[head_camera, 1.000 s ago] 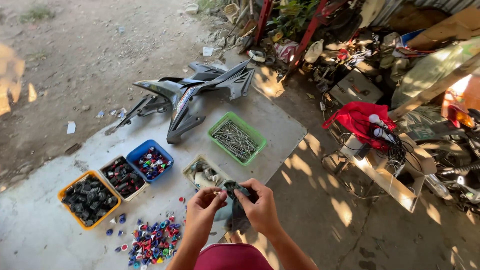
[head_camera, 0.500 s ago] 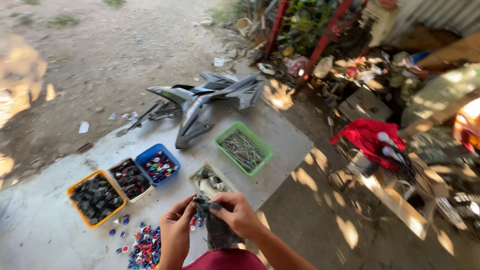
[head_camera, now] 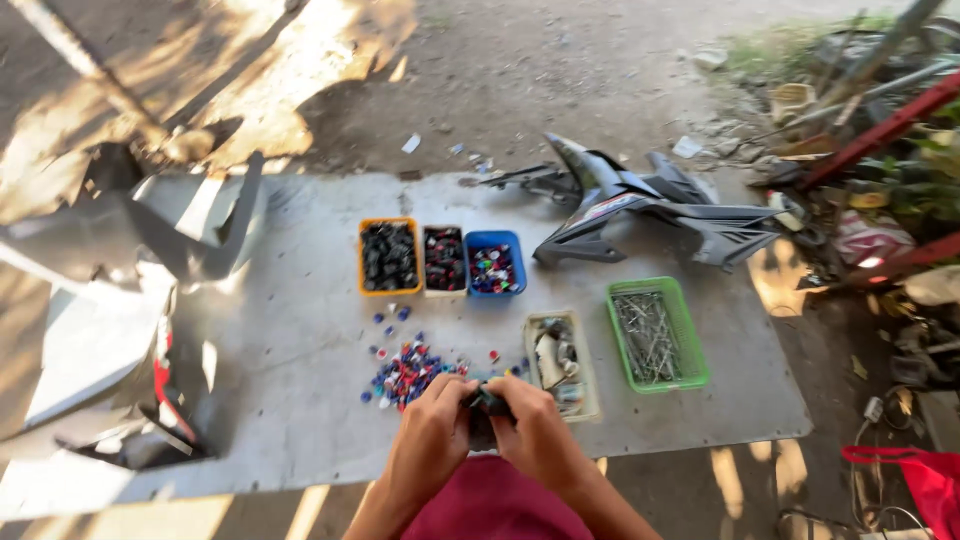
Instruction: Cleaning and sorting individual motorcycle fairing bolts and decorative caps using a cloth.
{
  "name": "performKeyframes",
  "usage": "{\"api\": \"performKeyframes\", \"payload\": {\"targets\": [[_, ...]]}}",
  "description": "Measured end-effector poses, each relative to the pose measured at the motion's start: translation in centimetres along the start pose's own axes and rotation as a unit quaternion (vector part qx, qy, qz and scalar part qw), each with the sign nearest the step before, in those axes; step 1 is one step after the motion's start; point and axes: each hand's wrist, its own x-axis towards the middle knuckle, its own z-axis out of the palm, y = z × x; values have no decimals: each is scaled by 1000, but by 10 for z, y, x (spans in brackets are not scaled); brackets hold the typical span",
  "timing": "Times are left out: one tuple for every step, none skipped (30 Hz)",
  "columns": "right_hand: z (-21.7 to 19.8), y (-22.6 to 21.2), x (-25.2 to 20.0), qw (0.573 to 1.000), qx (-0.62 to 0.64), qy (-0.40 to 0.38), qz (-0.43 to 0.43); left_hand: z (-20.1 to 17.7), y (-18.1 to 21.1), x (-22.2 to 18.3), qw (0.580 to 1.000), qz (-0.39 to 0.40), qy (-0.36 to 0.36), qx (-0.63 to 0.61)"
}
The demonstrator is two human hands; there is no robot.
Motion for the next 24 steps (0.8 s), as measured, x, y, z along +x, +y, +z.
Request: {"api": "performKeyframes", "payload": {"targets": [[1, 5, -1, 1000, 5, -11, 4, -5, 2, -1, 1000, -12, 2, 2], [1, 10, -3, 1000, 24, -7, 15, -9, 5, -2, 1000, -14, 1, -24], [0, 17, 1, 999, 40, 3, 24, -13, 5, 4, 999, -8, 1, -50], [1, 16, -1, 999, 42, -3, 24, -10, 1, 0, 999, -14, 5, -49], [1, 16, 4, 999, 43, 19, 25, -7, -6, 5, 971, -103, 11, -215], [-1, 16, 8, 998, 43, 41, 27, -3, -11, 10, 908, -188, 16, -373], [0, 14, 10, 998, 42, 46, 19, -4, -14, 15, 911, -179, 16, -372], [0, 13, 12, 998, 41, 54, 2, -4, -17, 19, 896, -211, -11, -390], [1, 10, 7, 997, 41, 61, -9, -3, -18, 17, 878, -249, -40, -408], [1, 17, 8, 997, 40, 65, -11, -10, -8, 21, 879, -246, -43, -407], [2, 23, 6, 996, 63, 43, 38, -17, 3, 22, 911, -211, -41, -352], [2, 29, 4, 992, 87, 21, 87, -24, 14, 23, 938, -175, -38, -296], [3, 41, 6, 993, 84, 22, 83, -26, 12, 21, 939, -171, -36, -298], [2, 53, 7, 964, 220, -47, 139, -27, 11, 20, 975, -80, -32, -203], [3, 65, 10, 909, 352, -113, 190, -29, 9, 19, 994, 12, -26, -102], [0, 75, 14, 911, 351, -113, 184, -28, 6, 20, 995, 17, -23, -100], [0, 83, 13, 877, 383, -175, 229, -28, 4, 17, 996, 29, -46, -70], [-1, 92, 12, 837, 413, -236, 272, -28, 2, 14, 996, 41, -69, -41], [3, 85, 11, 837, 415, -232, 272, -28, -2, 12, 996, 43, -73, -41], [7, 79, 10, 878, 344, -242, 229, -28, -5, 10, 996, 30, -73, -49], [9, 73, 12, 912, 268, -250, 183, -28, -9, 10, 996, 18, -72, -56], [10, 67, 12, 914, 267, -246, 182, -28, -9, 12, 995, 22, -74, -57], [12, 61, 9, 933, 253, -202, 156, -27, -8, 11, 990, -20, -69, -125], [15, 56, 5, 950, 238, -157, 129, -26, -9, 9, 977, -62, -64, -192]]}}
